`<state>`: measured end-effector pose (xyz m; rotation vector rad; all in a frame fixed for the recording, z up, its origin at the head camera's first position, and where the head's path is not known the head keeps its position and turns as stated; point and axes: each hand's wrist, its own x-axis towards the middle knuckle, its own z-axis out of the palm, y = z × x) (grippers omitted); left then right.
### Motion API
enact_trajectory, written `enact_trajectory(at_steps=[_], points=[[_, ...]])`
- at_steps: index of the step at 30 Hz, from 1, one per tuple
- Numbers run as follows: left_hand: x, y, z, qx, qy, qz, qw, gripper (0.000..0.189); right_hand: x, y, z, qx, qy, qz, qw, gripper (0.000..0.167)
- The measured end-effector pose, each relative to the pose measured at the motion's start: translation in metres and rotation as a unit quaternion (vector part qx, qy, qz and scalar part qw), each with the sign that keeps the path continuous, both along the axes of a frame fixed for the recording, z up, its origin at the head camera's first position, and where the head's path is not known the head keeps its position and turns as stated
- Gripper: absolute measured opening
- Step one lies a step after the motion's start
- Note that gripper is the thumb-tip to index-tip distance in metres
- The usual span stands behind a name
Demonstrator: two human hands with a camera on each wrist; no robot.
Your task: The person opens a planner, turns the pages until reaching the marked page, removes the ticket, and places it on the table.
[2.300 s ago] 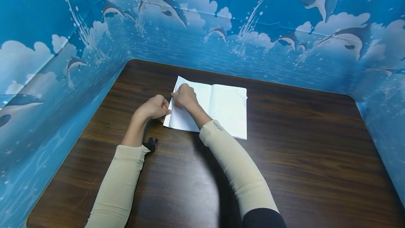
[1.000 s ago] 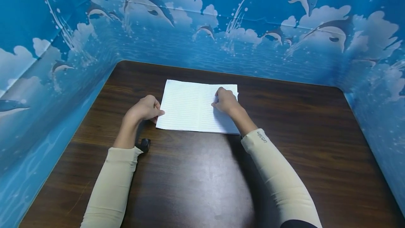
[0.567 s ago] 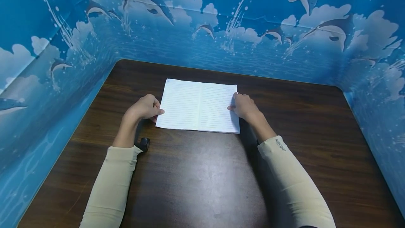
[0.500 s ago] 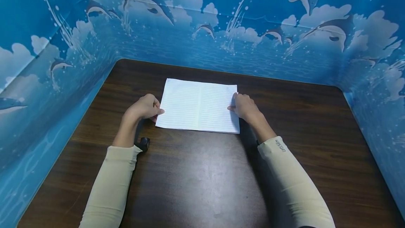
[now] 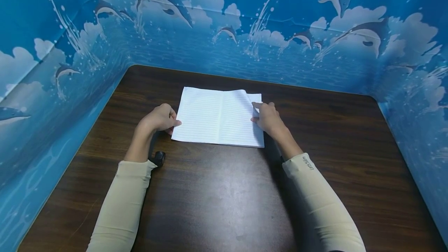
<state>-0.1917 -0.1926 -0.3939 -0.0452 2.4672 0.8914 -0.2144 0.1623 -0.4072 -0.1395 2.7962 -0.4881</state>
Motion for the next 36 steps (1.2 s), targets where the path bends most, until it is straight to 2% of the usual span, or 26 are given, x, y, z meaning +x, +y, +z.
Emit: enact_trajectory(at_steps=[3,7,11,16,20,29,36], points=[[0.0,-0.001,0.0,-0.003,-0.003,0.001,1.0,0.019,-0.001,0.004,-0.002,-0.04,-0.012,-0.018,0.999,0.073],[0.001,-0.001,-0.001,-0.004,-0.006,0.003,1.0,0.018,-0.003,0.01,-0.005,-0.088,-0.035,-0.081,0.9922,0.078],[0.0,-0.002,-0.001,-0.001,-0.007,0.003,1.0,0.018,-0.006,0.016,-0.007,-0.126,-0.058,-0.139,0.9804,0.064],[0.0,-0.002,0.001,0.002,-0.01,0.004,0.9999,0.017,-0.009,0.024,-0.008,-0.174,-0.081,-0.176,0.9655,0.042],[0.0,-0.002,0.0,0.004,-0.008,0.005,0.9999,0.017,-0.009,0.028,-0.007,-0.198,-0.093,-0.179,0.9592,0.037],[0.001,-0.002,-0.001,-0.002,-0.006,0.006,1.0,0.018,-0.008,0.033,-0.004,-0.214,-0.095,-0.171,0.957,0.035],[0.0,-0.001,0.0,-0.002,-0.004,0.002,1.0,0.019,-0.004,0.034,0.014,-0.218,-0.087,-0.154,0.9597,0.041]])
